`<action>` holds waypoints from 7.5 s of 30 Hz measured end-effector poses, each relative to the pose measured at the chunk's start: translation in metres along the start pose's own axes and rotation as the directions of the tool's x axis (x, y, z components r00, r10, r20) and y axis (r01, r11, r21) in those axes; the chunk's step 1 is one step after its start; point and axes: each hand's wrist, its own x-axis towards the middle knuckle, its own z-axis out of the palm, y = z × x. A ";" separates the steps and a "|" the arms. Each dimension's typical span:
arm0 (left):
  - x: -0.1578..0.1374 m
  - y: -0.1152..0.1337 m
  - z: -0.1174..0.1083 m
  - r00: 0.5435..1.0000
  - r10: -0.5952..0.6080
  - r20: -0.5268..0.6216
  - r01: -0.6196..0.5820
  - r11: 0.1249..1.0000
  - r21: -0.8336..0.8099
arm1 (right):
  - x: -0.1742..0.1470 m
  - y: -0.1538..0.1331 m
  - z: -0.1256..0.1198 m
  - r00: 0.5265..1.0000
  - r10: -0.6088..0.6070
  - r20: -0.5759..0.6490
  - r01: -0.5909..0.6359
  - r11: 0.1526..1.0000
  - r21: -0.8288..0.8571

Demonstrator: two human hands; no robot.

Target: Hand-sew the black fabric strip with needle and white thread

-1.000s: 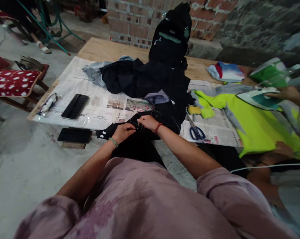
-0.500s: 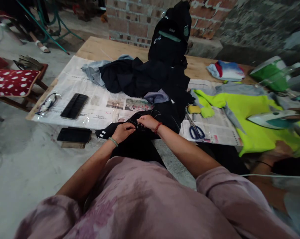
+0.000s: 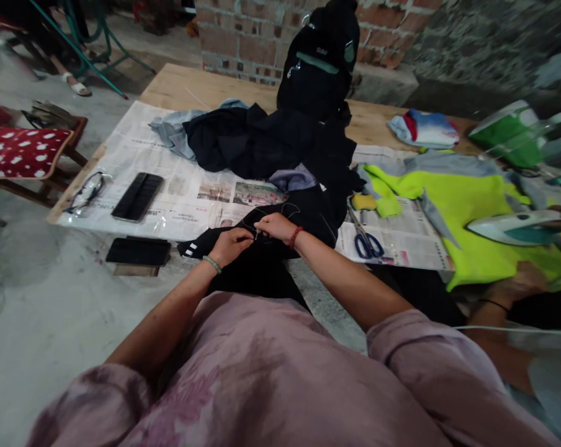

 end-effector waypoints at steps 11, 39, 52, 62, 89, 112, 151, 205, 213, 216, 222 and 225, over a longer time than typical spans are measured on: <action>-0.002 -0.002 0.003 0.981 0.191 -0.032 -0.187 0.976 0.115 | 0.003 -0.004 0.005 0.997 0.000 -0.074 -0.010 0.991 -0.133; 0.005 -0.001 0.013 0.962 0.204 -0.184 -0.167 0.966 0.198 | -0.006 -0.005 0.008 0.998 -0.045 -0.043 0.039 0.992 -0.122; -0.019 0.018 0.006 0.938 0.337 -0.085 -0.283 0.883 0.375 | -0.006 -0.004 0.005 0.998 0.006 -0.060 -0.008 0.999 -0.036; -0.013 0.012 0.004 0.961 0.249 -0.122 -0.221 0.953 0.207 | -0.005 -0.002 0.005 0.996 -0.006 -0.090 0.000 0.998 -0.062; -0.006 -0.002 0.007 0.948 0.275 -0.159 -0.265 0.961 0.080 | -0.005 -0.001 0.006 0.996 0.025 -0.087 -0.023 0.999 0.027; -0.009 -0.001 0.011 0.966 0.181 -0.185 -0.157 0.978 0.135 | -0.012 -0.006 0.005 0.999 -0.006 0.040 0.007 1.000 -0.012; -0.012 -0.004 -0.015 0.989 0.149 0.013 -0.145 0.980 -0.136 | -0.060 0.046 0.081 0.966 -0.021 -0.256 0.106 0.941 0.323; -0.013 -0.010 -0.017 0.971 0.212 0.107 -0.196 0.970 -0.142 | -0.061 0.055 0.084 0.971 0.039 -0.237 0.087 0.863 0.498; -0.011 -0.014 -0.012 0.972 0.224 0.066 -0.216 0.971 -0.103 | -0.061 0.053 0.083 0.971 0.043 -0.234 0.079 0.870 0.487; -0.011 -0.012 -0.011 0.974 0.221 0.047 -0.216 0.972 -0.094 | -0.062 0.052 0.084 0.973 0.047 -0.226 0.071 0.870 0.488; -0.010 -0.012 -0.007 0.972 0.234 -0.005 -0.233 0.969 -0.081 | -0.062 0.049 0.082 0.975 0.043 -0.220 0.062 0.892 0.448; -0.011 -0.012 -0.007 0.968 0.252 0.004 -0.251 0.965 -0.080 | -0.060 0.047 0.080 0.979 0.068 -0.191 0.022 0.900 0.436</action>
